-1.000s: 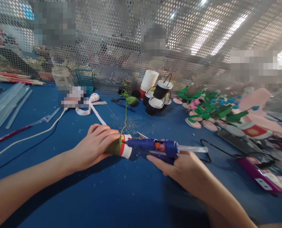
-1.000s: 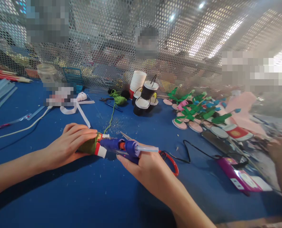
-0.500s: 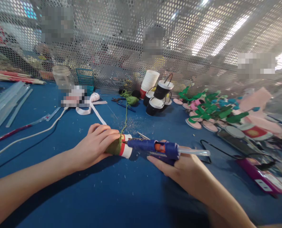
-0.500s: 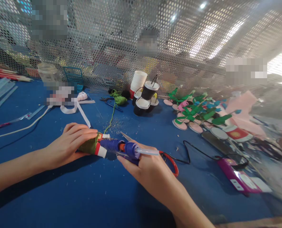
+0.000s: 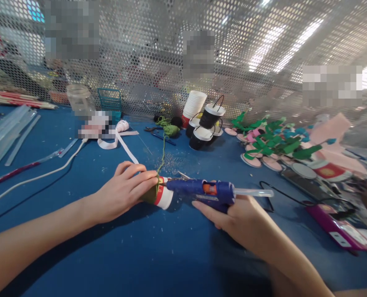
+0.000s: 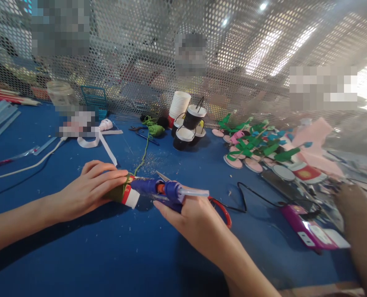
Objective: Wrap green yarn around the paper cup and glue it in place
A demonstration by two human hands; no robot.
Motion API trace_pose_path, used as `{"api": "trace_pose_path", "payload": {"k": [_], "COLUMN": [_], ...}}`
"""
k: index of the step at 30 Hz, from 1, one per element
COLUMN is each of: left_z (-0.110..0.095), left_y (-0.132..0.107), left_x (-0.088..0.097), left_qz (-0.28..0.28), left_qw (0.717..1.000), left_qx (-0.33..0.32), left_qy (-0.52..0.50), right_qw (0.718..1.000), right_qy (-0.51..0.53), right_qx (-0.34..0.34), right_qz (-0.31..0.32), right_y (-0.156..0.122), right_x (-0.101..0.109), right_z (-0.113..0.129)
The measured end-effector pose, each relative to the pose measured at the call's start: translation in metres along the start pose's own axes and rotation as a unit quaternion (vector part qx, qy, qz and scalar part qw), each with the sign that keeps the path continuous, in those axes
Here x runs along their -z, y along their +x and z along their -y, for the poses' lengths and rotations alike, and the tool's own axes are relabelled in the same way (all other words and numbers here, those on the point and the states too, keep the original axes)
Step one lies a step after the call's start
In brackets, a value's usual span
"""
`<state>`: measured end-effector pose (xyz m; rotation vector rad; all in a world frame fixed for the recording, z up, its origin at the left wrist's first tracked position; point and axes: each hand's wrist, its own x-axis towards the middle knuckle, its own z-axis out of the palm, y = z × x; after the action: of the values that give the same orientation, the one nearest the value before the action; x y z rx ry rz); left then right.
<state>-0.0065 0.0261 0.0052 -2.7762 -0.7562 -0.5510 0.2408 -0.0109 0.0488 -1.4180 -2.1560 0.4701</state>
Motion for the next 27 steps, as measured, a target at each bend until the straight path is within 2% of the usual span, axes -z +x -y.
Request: {"api": "trace_pose_path", "payload": {"k": [6, 12, 17, 23, 27], "left_z": [-0.001, 0.0, 0.0, 0.001, 0.0], "left_y": [0.001, 0.001, 0.0, -0.001, 0.0], "left_x": [-0.001, -0.003, -0.003, -0.004, -0.003], "left_qz": [-0.011, -0.029, -0.021, -0.018, -0.027], "left_qw": [1.0, 0.999, 0.999, 0.999, 0.998], "left_qx": [-0.01, -0.008, -0.016, -0.018, -0.03], "left_qy": [0.011, 0.012, 0.025, 0.034, 0.044], "right_qw": [0.994, 0.992, 0.986, 0.99, 0.982], "right_qy": [-0.101, -0.102, -0.128, -0.13, -0.153], "right_qx": [0.034, 0.072, 0.105, 0.063, 0.108], "right_qz": [0.009, 0.014, 0.014, 0.007, 0.012], "right_y": [-0.004, -0.008, -0.006, -0.009, -0.008], "right_x": [0.001, 0.005, 0.005, 0.001, 0.001], "right_z": [-0.004, -0.007, -0.012, -0.007, -0.016]}}
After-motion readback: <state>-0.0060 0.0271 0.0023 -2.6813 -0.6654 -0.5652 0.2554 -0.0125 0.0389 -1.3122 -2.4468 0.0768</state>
